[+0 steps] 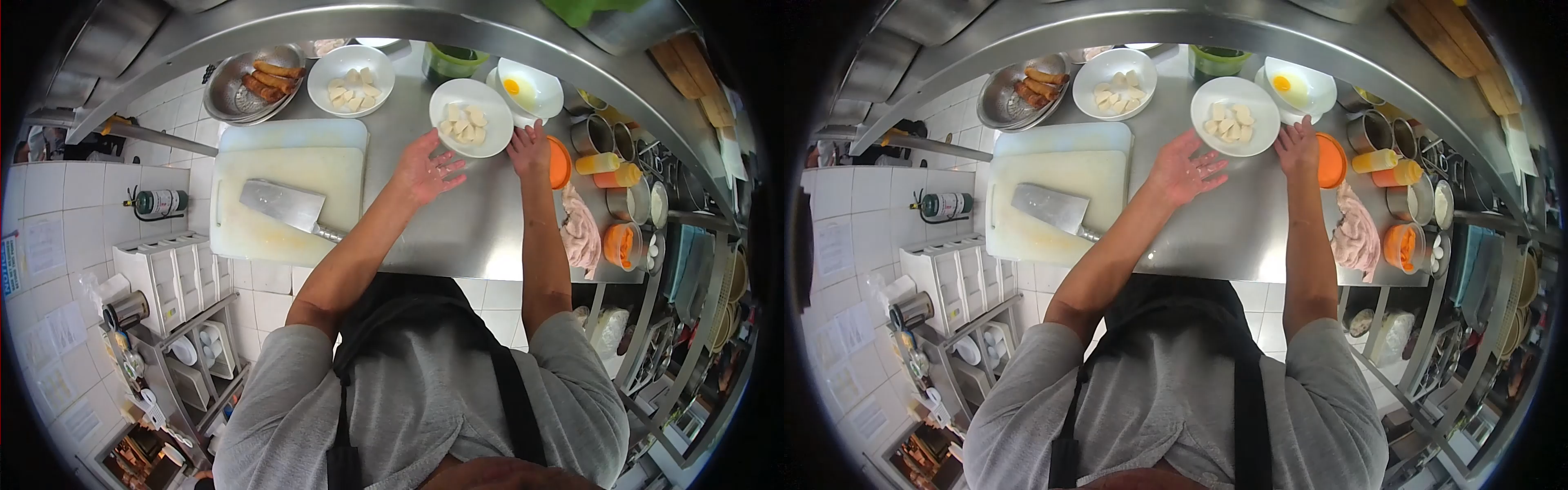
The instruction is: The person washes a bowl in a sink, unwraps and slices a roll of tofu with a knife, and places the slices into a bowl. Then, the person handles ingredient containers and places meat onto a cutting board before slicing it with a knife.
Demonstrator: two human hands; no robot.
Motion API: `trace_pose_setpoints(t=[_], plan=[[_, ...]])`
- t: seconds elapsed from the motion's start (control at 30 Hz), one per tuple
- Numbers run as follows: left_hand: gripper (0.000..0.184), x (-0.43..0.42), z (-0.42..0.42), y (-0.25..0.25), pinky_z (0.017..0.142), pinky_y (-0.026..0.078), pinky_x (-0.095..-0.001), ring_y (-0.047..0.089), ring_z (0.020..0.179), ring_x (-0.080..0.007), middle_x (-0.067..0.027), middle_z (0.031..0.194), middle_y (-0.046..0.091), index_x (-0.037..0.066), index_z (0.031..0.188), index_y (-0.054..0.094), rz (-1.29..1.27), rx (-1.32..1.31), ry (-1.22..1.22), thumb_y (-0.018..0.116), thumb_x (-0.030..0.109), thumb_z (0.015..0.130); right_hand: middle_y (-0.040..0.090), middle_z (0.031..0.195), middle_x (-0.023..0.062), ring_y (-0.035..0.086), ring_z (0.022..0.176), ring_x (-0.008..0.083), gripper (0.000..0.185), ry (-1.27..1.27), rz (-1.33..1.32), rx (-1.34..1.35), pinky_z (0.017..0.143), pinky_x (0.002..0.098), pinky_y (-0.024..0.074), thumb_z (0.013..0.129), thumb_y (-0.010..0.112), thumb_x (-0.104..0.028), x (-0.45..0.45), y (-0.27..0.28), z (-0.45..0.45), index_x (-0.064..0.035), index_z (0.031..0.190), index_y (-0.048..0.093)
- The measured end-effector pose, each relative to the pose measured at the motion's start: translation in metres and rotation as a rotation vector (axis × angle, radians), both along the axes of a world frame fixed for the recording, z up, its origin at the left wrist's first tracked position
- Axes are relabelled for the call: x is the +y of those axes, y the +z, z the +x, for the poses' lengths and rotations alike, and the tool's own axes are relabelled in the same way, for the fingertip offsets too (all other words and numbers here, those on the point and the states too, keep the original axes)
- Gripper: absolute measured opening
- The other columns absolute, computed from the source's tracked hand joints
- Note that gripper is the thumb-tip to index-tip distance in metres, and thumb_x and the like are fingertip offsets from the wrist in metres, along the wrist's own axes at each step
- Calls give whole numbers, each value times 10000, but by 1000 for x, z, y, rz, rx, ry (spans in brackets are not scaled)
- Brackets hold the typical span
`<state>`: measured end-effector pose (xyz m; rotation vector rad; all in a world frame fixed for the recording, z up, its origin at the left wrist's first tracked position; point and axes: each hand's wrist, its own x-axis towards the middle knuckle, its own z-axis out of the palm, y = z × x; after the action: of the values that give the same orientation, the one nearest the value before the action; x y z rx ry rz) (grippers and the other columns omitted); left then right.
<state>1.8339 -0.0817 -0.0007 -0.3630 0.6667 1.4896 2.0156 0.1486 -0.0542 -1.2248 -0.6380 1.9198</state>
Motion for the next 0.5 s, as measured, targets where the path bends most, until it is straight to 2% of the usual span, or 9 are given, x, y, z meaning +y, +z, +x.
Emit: trace_pose_setpoints(t=[0.03, 0.07, 0.13, 0.2, 0.27, 0.3, 0.37, 0.4, 0.5], plan=[[814, 1, -5, -3, 1142, 394, -601, 475, 1361, -410, -187, 1575, 262, 162, 1567, 311, -52, 75, 10, 754, 415, 932, 337, 1609, 270, 388, 1481, 383, 855, 10, -5, 2, 1189, 523, 359, 1018, 626, -532, -7, 6, -1, 3, 1579, 265], [793, 1, -11, -7, 1123, 418, -594, 509, 1321, -387, -185, 1552, 313, 179, 1544, 338, -104, 149, 21, 780, 384, 918, 390, 1558, 255, 469, 1390, 369, 836, 74, -10, -146, 1124, 524, 419, 1012, 623, -551, -17, 19, -2, -10, 1560, 298], [781, -24, -39, -46, 1005, 511, -544, 576, 1205, -321, -155, 1450, 456, 191, 1524, 356, 53, 470, 279, 808, 291, 894, 444, 1508, 241, 550, 1298, 354, 818, 147, -17, -290, 1058, 525, 478, 1007, 620, -571, -43, 42, -6, -22, 1541, 332], [735, -30, -80, -25, 868, 557, -476, 625, 1088, -274, -137, 1332, 557, 175, 1513, 367, -288, 776, 503, 775, 181, 901, 551, 1327, 190, 636, 1044, 302, 677, 320, -55, -271, 880, 489, 559, 1013, 662, -467, -66, 57, -13, -57, 1483, 398], [716, -33, -120, -5, 802, 559, -424, 643, 1011, -265, -146, 1248, 593, 105, 1479, 390, -538, 1101, 499, 743, 78, 858, 569, 1262, 171, 637, 982, 286, 616, 315, -29, -244, 838, 460, 570, 1011, 682, -384, -70, 27, -15, -64, 1461, 409], [716, -31, -145, -27, 802, 559, -424, 643, 1011, -265, -146, 1248, 593, 105, 1479, 390, -533, 1102, 506, 743, 78, 858, 587, 1197, 151, 638, 919, 270, 563, 310, -5, -216, 797, 430, 581, 1009, 703, -300, -70, 17, -18, -72, 1439, 420], [724, -22, -188, -89, 845, 557, -401, 657, 983, -277, -170, 1174, 629, 11, 1436, 400, -565, 1552, 463, 739, 50, 797, 591, 1196, 153, 636, 921, 266, 554, 236, -15, -221, 801, 420, 581, 1000, 711, -235, -84, 21, -30, -68, 1435, 411], [724, -17, -194, -88, 845, 557, -401, 657, 983, -277, -170, 1174, 629, 11, 1436, 400, -565, 1552, 468, 739, 50, 797, 594, 1196, 154, 634, 922, 263, 551, 158, -35, -229, 805, 411, 582, 992, 719, -169, -89, 22, -35, -65, 1430, 402], [750, -11, -191, -82, 902, 546, -379, 659, 1005, -293, -188, 1180, 630, -50, 1391, 407, -697, 1739, 430, 757, 70, 738, 590, 1202, 159, 629, 915, 257, 576, 155, 1, -193, 808, 414, 584, 993, 718, -169, -92, 12, -37, -59, 1439, 371]])
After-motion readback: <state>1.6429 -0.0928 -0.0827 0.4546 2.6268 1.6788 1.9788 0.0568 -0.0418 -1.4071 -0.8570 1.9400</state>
